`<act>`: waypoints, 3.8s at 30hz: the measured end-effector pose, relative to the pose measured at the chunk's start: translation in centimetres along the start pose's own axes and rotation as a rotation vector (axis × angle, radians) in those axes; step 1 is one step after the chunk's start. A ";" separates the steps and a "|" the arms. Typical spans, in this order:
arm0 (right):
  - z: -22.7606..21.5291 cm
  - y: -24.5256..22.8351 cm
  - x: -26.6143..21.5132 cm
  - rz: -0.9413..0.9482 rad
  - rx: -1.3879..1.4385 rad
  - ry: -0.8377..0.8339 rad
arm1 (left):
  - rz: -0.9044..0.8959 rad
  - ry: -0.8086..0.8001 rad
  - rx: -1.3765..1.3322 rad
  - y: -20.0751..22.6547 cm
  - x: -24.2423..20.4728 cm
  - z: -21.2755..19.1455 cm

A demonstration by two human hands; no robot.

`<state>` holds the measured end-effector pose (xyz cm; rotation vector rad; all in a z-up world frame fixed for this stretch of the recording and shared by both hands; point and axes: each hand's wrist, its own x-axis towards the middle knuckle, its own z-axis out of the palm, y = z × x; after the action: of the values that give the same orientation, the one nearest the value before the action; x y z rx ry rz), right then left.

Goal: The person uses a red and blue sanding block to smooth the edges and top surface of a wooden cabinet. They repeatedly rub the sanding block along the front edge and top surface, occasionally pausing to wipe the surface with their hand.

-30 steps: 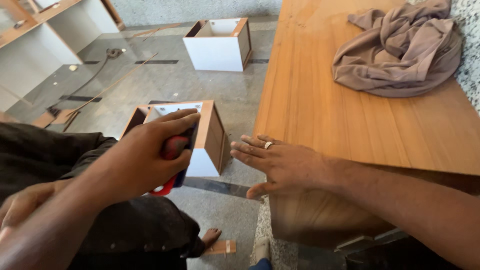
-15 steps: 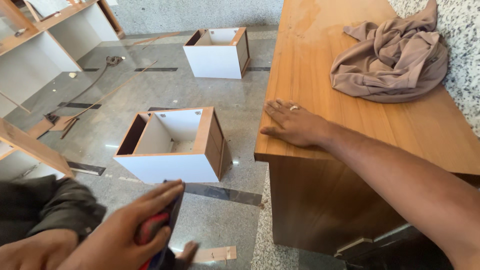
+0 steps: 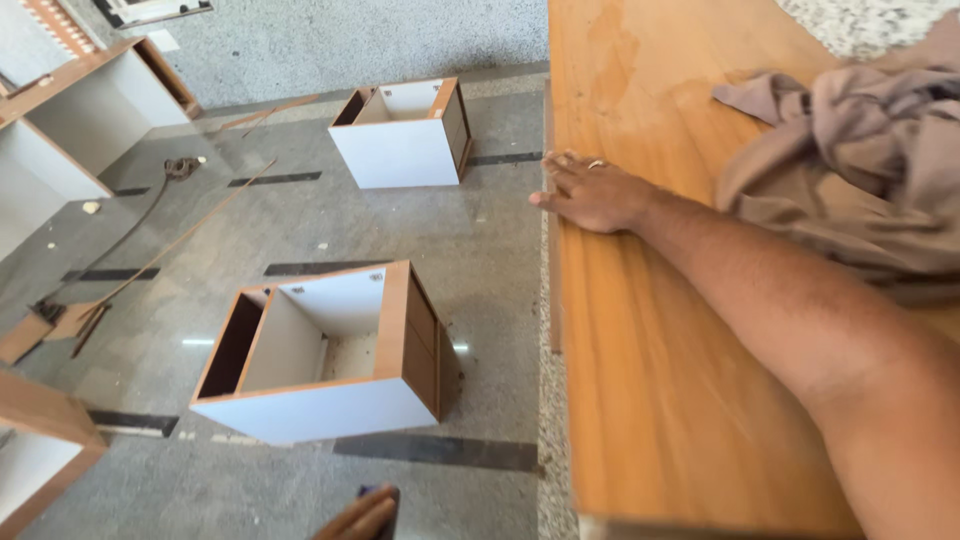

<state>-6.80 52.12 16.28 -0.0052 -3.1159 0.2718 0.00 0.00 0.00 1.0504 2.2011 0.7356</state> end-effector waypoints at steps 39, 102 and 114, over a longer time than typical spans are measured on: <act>1.6 -17.3 -22.8 0.041 -0.084 -0.035 | 0.425 0.579 -0.196 26.2 -5.9 1.4; 2.6 -22.0 -32.6 -0.128 0.173 0.158 | 0.297 0.226 0.281 29.7 -1.8 0.2; 0.5 -21.3 -32.3 -0.101 0.216 0.110 | 0.435 0.256 0.284 31.5 -1.5 -0.6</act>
<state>25.43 30.87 19.09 0.1339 -2.9496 0.5816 15.75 15.54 22.43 1.6962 2.3670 0.7905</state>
